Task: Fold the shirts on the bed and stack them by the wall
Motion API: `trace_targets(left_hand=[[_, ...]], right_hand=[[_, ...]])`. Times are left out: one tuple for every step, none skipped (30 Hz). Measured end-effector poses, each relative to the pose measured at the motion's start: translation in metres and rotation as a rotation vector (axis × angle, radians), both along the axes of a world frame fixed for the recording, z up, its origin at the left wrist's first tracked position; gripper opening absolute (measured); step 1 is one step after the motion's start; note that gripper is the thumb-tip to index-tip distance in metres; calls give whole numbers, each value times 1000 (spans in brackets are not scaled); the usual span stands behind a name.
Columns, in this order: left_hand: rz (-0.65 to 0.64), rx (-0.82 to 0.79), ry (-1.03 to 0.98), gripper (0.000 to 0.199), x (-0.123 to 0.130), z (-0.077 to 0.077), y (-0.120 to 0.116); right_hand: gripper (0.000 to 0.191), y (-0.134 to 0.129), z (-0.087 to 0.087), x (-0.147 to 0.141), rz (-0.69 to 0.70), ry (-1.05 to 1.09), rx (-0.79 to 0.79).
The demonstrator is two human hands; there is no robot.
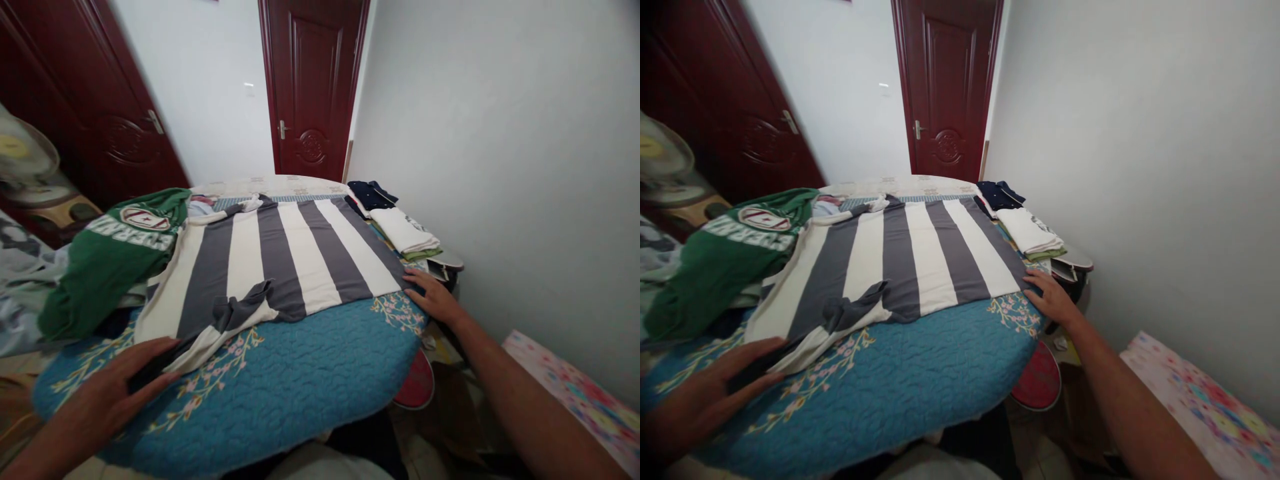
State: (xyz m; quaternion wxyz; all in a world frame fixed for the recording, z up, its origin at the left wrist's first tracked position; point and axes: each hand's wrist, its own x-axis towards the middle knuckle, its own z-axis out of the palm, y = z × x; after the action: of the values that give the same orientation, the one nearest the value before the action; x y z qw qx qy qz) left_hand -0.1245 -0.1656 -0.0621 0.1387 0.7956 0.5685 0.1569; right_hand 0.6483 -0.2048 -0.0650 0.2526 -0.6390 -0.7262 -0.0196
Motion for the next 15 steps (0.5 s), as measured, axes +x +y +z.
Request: trace_targets(left_hand=[[-5, 14, 19, 53, 7, 5, -1], [-17, 19, 37, 49, 16, 12, -2], [-28, 25, 49, 47, 26, 20, -3], [-44, 41, 54, 45, 37, 29, -4], [-59, 41, 57, 47, 47, 37, -5], [-74, 33, 54, 48, 56, 45, -6], [-88, 27, 51, 48, 63, 51, -8], [-97, 29, 52, 49, 69, 55, -10], [-98, 40, 58, 50, 73, 58, -12], [-94, 58, 71, 52, 75, 59, -15], [-86, 80, 85, 50, 76, 60, -17], [-85, 100, 98, 47, 75, 59, -20], [-92, 114, 107, 43, 74, 59, -22], [-107, 124, 110, 40, 71, 58, -25], [-127, 127, 110, 40, 67, 59, -27]], right_hand=[[46, -3, 1, 2, 18, -14, 2], [45, -4, 1, 3, 28, -34, 7], [43, -4, 0, 5, 33, -58, 15], [42, -2, -1, 8, 37, -84, 22], [42, 0, -2, 11, 44, -111, 27], [41, 3, -4, 14, 53, -134, 31], [40, 7, -6, 18, 64, -153, 33], [39, 10, -8, 21, 75, -165, 36], [39, 13, -10, 25, 85, -170, 36], [38, 15, -12, 29, 94, -171, 32], [37, 18, -15, 33, 100, -167, 25], [36, 20, -18, 37, 100, -162, 13], [35, 22, -21, 41, 88, -152, 8], [35, 24, -25, 45, 69, -135, 10], [35, 25, -30, 49, 45, -111, 27]])
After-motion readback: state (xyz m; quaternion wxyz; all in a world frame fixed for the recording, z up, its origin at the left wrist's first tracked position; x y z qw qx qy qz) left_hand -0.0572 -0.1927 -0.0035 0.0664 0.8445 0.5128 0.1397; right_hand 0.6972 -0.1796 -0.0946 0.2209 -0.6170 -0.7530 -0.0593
